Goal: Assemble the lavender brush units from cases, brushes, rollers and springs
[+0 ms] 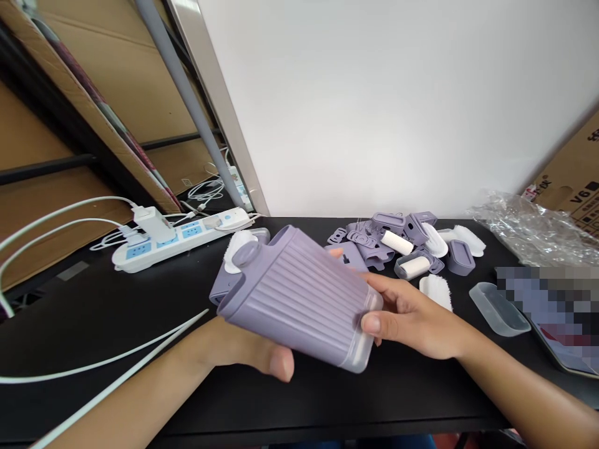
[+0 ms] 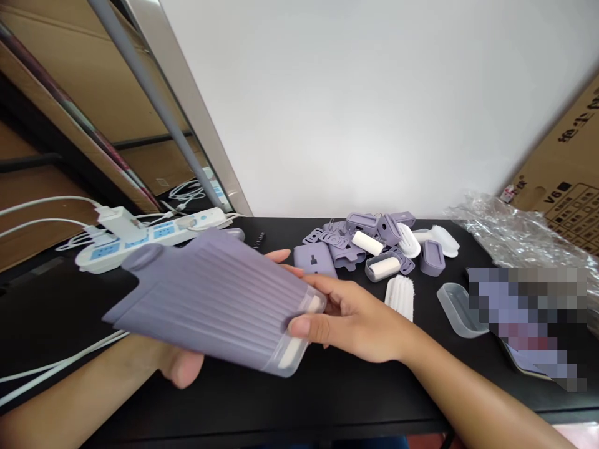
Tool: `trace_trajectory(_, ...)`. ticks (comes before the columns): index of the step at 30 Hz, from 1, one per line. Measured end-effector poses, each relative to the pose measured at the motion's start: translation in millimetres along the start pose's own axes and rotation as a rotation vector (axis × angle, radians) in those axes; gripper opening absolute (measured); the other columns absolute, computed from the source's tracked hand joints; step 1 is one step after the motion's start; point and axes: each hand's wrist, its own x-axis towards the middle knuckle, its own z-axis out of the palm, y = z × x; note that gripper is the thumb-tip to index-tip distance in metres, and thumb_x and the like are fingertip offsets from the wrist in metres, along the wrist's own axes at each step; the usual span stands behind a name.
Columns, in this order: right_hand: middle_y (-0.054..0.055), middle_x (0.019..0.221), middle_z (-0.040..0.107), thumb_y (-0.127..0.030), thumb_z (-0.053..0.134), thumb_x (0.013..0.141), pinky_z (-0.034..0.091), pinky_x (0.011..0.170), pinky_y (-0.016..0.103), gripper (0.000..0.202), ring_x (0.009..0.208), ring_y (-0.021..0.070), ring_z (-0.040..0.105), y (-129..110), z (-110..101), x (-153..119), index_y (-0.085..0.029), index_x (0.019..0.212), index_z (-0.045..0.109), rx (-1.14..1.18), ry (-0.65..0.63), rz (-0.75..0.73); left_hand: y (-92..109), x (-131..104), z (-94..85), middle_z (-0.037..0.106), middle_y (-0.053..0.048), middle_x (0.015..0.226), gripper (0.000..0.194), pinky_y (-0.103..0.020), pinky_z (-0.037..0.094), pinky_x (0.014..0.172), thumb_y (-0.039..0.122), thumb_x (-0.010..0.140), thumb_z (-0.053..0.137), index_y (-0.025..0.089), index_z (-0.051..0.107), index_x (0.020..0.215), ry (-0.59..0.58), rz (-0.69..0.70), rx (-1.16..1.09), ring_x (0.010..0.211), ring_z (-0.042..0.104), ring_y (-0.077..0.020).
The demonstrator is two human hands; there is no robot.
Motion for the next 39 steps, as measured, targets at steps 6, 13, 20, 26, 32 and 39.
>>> trace_trajectory(6, 0.003, 0.084, 0.073, -0.065, 0.051, 0.106, 0.050, 0.064, 0.030, 0.049, 0.072, 0.0170, 0.064, 7.5, -0.3, 3.2, -0.025, 0.118, 0.077, -0.325, 0.265, -0.096, 7.5, 7.8, 3.7, 0.079, -0.011, 0.126, 0.075, -0.059, 0.063, 0.102, 0.079, 0.068, 0.086, 0.033, 0.078, 0.127, -0.101, 0.063, -0.202, 0.118, 0.076, -0.0412)
trace_trajectory(13, 0.004, 0.081, 0.074, -0.041, 0.052, 0.111, 0.048, 0.068, 0.036, 0.030, 0.074, 0.0206, 0.066, 12.7, -12.8, -1.1, -0.025, 0.101, 0.075, -0.955, 0.534, -0.332, 20.7, 18.3, -5.7, 0.080, -0.006, 0.105, 0.074, -0.046, 0.071, 0.085, 0.084, 0.076, 0.075, 0.026, 0.077, 0.121, 0.345, 0.105, -0.405, 0.097, 0.078, -0.0288)
trace_trajectory(20, 0.013, 0.117, 0.077, -0.029, 0.058, 0.106, 0.047, 0.102, 0.051, 0.023, 0.116, 0.0324, 0.066, 28.0, 19.8, 36.4, -0.016, 0.118, 0.072, -1.574, 0.371, -0.648, 19.0, 25.6, -12.8, 0.078, -0.014, 0.097, 0.091, -0.042, 0.068, 0.063, 0.080, 0.103, 0.011, 0.016, 0.072, 0.127, 0.344, -0.060, -0.568, 0.079, 0.077, -0.0267)
trace_trajectory(26, 0.012, 0.095, 0.075, -0.049, 0.060, 0.104, 0.039, 0.120, 0.058, 0.041, 0.110, 0.0355, 0.065, 31.6, 50.1, 73.6, -0.013, 0.118, 0.073, -1.722, 0.220, -0.564, 14.4, 30.1, -25.4, 0.079, -0.014, 0.098, 0.089, -0.040, 0.067, 0.063, 0.083, 0.101, 0.018, 0.015, 0.071, 0.126, 0.345, -0.090, -0.618, 0.079, 0.078, -0.0268)
trace_trajectory(32, 0.010, 0.102, 0.074, -0.045, 0.069, 0.101, 0.042, 0.118, 0.057, 0.052, 0.105, 0.0316, 0.068, 43.2, 53.5, 63.3, -0.010, 0.139, 0.065, -1.628, 0.116, -0.595, 10.3, 34.2, -29.9, 0.079, -0.012, 0.094, 0.089, -0.040, 0.067, 0.063, 0.083, 0.101, 0.022, 0.014, 0.072, 0.123, 0.414, -0.072, -0.609, 0.078, 0.078, -0.0263)
trace_trajectory(39, 0.007, 0.096, 0.069, -0.023, 0.071, 0.096, 0.053, 0.088, 0.043, 0.045, 0.085, 0.0253, 0.067, 33.7, 56.4, 53.1, -0.006, 0.136, 0.061, -1.591, 0.117, -0.742, 6.5, 33.1, -28.4, 0.079, -0.012, 0.096, 0.079, -0.045, 0.070, 0.071, 0.081, 0.101, 0.034, 0.013, 0.073, 0.110, 0.414, -0.031, -0.622, 0.085, 0.079, -0.0275)
